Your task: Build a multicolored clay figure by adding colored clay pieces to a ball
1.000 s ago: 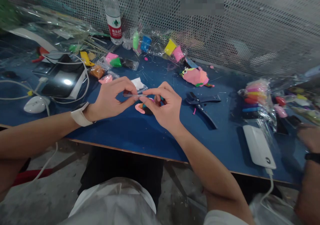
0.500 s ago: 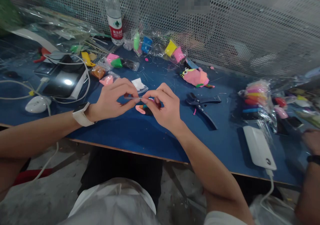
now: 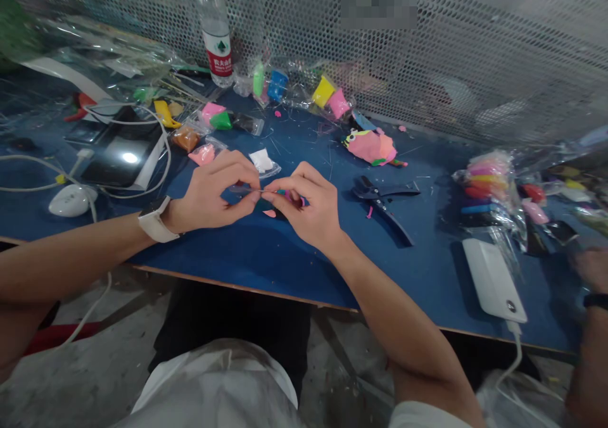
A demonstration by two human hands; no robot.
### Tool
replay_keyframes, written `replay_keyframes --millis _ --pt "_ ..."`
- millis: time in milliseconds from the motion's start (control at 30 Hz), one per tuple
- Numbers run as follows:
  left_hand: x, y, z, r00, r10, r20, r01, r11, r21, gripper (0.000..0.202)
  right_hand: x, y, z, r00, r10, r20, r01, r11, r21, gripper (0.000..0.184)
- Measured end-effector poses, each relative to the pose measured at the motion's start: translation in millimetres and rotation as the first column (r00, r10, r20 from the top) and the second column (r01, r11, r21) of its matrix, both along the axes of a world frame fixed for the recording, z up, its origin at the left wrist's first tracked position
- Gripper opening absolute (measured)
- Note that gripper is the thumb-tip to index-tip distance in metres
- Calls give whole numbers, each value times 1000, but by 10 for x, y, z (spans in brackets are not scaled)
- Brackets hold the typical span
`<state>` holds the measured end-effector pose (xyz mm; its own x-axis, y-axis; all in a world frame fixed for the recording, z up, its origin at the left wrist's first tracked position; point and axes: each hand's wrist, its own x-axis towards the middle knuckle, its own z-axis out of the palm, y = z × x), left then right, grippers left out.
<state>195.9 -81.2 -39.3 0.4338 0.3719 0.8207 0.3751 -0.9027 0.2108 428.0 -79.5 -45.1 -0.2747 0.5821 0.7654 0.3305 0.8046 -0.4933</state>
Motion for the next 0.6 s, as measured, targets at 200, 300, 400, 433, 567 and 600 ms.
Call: replay_keyframes --millis 200,300,400,433,567,600 --pt "-15 11 20 1000 12 -18 -12 1000 -7 14 -7 5 -21 999 46 -13 -46 999 -1 6" --pt "-22 3 27 999 20 -26 -21 999 -30 14 -6 9 -28 999 44 -9 -44 999 -13 7" --pt "-31 1 27 999 44 -11 -44 997 -66 12 -10 6 -15 999 8 -36 -10 999 -37 14" --pt "-34 5 26 999 54 -1 -54 995 -79 11 -14 5 -7 999 -3 -54 1 999 -43 16" --pt "-45 27 30 997 67 41 -61 990 -130 13 -30 1 29 993 -26 -116 19 998 -64 22" --pt "-45 32 33 997 65 47 -58 988 -146 14 -33 0 35 992 -32 -123 23 997 -75 23"
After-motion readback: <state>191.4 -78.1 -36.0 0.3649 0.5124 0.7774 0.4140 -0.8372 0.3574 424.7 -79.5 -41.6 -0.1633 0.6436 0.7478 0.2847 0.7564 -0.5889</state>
